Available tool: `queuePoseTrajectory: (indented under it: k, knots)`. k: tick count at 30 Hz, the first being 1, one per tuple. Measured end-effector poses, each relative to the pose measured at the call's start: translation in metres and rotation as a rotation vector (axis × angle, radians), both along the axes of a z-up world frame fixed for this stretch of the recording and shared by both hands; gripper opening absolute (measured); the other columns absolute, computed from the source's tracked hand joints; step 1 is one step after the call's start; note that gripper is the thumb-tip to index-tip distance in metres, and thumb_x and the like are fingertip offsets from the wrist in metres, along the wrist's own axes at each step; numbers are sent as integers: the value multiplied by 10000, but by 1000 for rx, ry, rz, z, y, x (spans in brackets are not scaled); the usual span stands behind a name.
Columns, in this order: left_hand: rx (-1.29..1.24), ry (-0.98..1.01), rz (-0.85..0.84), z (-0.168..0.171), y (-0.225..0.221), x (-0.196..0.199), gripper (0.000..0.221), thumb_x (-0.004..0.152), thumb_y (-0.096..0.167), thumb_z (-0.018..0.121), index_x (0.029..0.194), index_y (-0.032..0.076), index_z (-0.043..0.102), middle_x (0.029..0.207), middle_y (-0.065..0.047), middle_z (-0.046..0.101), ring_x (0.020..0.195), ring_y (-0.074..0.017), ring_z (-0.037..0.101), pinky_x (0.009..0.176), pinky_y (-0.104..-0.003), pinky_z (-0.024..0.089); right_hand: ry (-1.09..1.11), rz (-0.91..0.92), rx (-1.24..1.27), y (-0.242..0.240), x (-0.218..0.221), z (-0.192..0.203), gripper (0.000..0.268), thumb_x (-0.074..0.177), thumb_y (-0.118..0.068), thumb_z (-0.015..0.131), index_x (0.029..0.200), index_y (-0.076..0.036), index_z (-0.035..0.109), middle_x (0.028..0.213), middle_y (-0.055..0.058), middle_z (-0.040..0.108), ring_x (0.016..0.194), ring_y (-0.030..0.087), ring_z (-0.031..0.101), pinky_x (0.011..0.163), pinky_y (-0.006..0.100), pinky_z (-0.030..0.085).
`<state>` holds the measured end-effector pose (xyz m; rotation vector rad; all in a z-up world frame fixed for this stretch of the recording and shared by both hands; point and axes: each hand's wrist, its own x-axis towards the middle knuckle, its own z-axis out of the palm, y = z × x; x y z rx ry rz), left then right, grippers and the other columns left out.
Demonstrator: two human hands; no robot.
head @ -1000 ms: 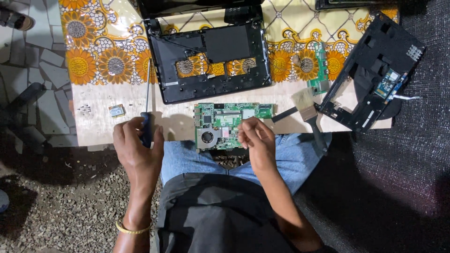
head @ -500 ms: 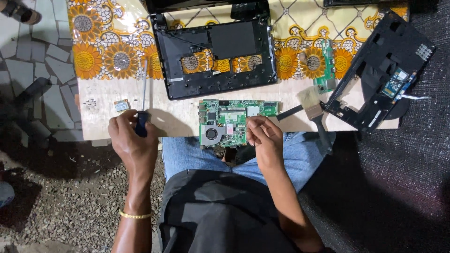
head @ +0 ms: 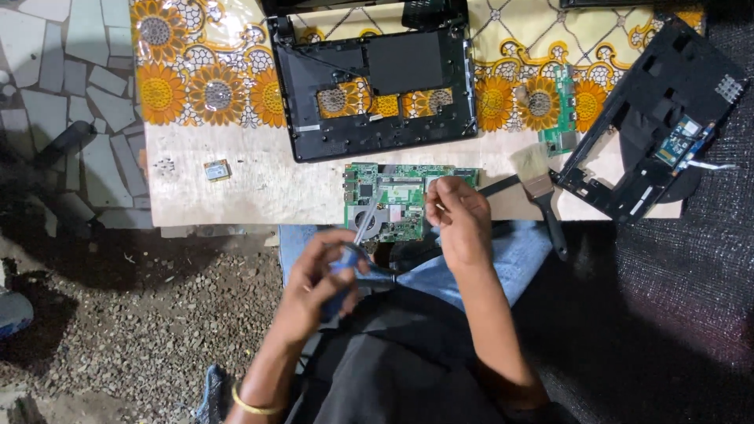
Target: Reattaching a cooling fan to a laptop motherboard using a screwdriver
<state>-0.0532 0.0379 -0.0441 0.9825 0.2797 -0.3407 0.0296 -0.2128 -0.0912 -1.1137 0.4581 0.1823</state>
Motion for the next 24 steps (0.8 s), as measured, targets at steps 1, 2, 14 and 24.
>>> queuePoseTrajectory:
  k: [1, 2, 14, 24]
  knots:
    - [-3, -42, -92, 2, -6, 0, 578, 942, 139, 720, 1454, -87, 572, 949, -282, 718, 461, -217, 667, 381, -330, 517, -3, -4, -20, -3, 4, -1, 108, 1115, -145, 698, 1035, -113, 764, 861, 72, 695, 695, 156, 648, 583, 239, 443]
    - [-2, -45, -91, 13, -5, 4, 578, 942, 139, 720, 1454, -87, 572, 949, -282, 718, 461, -217, 667, 381, -330, 517, -7, -3, -20, -10, 7, -5, 108, 1115, -145, 698, 1035, -113, 764, 861, 72, 695, 695, 156, 648, 583, 239, 443]
    - [174, -200, -312, 14, 18, 13, 487, 944, -60, 691, 1428, -102, 668, 970, -283, 824, 488, -223, 705, 400, -333, 559, -153, 268, -229, -43, 29, 13, 242, 1106, -145, 711, 884, -51, 701, 825, 109, 653, 712, 202, 680, 618, 278, 510]
    - [223, -201, -331, 19, 17, 13, 507, 907, -72, 706, 1413, -98, 695, 944, -264, 836, 490, -242, 702, 480, -401, 598, -276, 474, -287, -45, 44, 21, 302, 1118, -110, 705, 830, -16, 703, 767, 112, 602, 717, 199, 651, 662, 311, 521]
